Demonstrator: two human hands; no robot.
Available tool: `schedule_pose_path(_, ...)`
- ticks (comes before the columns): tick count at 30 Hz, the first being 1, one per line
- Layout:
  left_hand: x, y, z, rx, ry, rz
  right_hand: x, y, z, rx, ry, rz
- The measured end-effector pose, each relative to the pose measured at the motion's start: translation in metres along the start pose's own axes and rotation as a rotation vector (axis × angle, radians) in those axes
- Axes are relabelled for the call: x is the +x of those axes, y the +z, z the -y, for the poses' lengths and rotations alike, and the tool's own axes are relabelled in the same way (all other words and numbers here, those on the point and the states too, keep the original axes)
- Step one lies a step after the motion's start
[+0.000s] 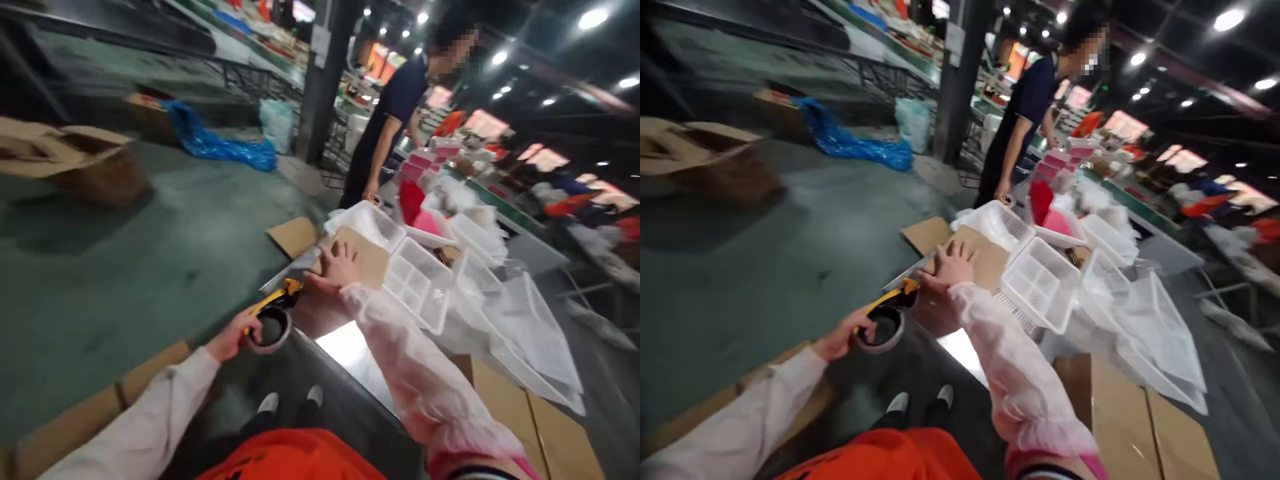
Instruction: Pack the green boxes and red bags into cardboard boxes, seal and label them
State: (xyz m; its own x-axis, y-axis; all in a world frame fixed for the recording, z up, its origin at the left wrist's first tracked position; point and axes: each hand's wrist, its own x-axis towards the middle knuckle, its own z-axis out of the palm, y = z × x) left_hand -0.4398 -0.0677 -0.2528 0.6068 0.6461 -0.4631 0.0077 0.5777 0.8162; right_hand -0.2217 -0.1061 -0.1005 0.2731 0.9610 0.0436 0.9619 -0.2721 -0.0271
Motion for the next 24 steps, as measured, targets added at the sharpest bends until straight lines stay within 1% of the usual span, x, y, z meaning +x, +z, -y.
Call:
schedule_pose_path(2,-0.015,0.016,0.023,-0.126,0.015,-0.064,0.008,0.002,-0.001,-0.045,0.012,0.022)
schedule_pose_path(5,-0.025,0.039,0.047,-0.276,0.06,-0.131,0.012,0.003,-0.002,-0.111,0.017,0.032)
schedule_pose_path(8,-0.028,0.052,0.059,-0.351,0.083,-0.141,0.009,0.003,-0.003,-0.15,0.019,0.011)
schedule_pose_path(11,-0.027,0.055,0.064,-0.356,0.109,-0.118,0.009,0.004,-0.003,-0.173,0.018,0.004)
schedule_pose_path(12,-0.026,0.052,0.063,-0.343,0.117,-0.103,0.009,0.004,-0.003,-0.175,0.019,0.008)
schedule_pose_path(14,-0.02,0.042,0.058,-0.288,0.137,-0.05,0.01,0.004,-0.002,-0.175,0.019,0.019)
schedule_pose_path(17,-0.005,0.017,0.045,-0.159,0.153,0.1,0.011,0.005,-0.003,-0.172,0.013,0.024)
schedule_pose_path(20,0.012,-0.008,0.034,-0.067,0.139,0.251,0.012,0.006,-0.004,-0.177,0.003,0.011)
schedule_pose_path(22,0.022,-0.02,0.027,-0.055,0.12,0.313,0.013,0.007,-0.004,-0.184,0.002,0.013)
schedule_pose_path(24,0.031,-0.03,0.017,-0.053,0.091,0.348,0.012,0.006,-0.004,-0.195,-0.001,0.017)
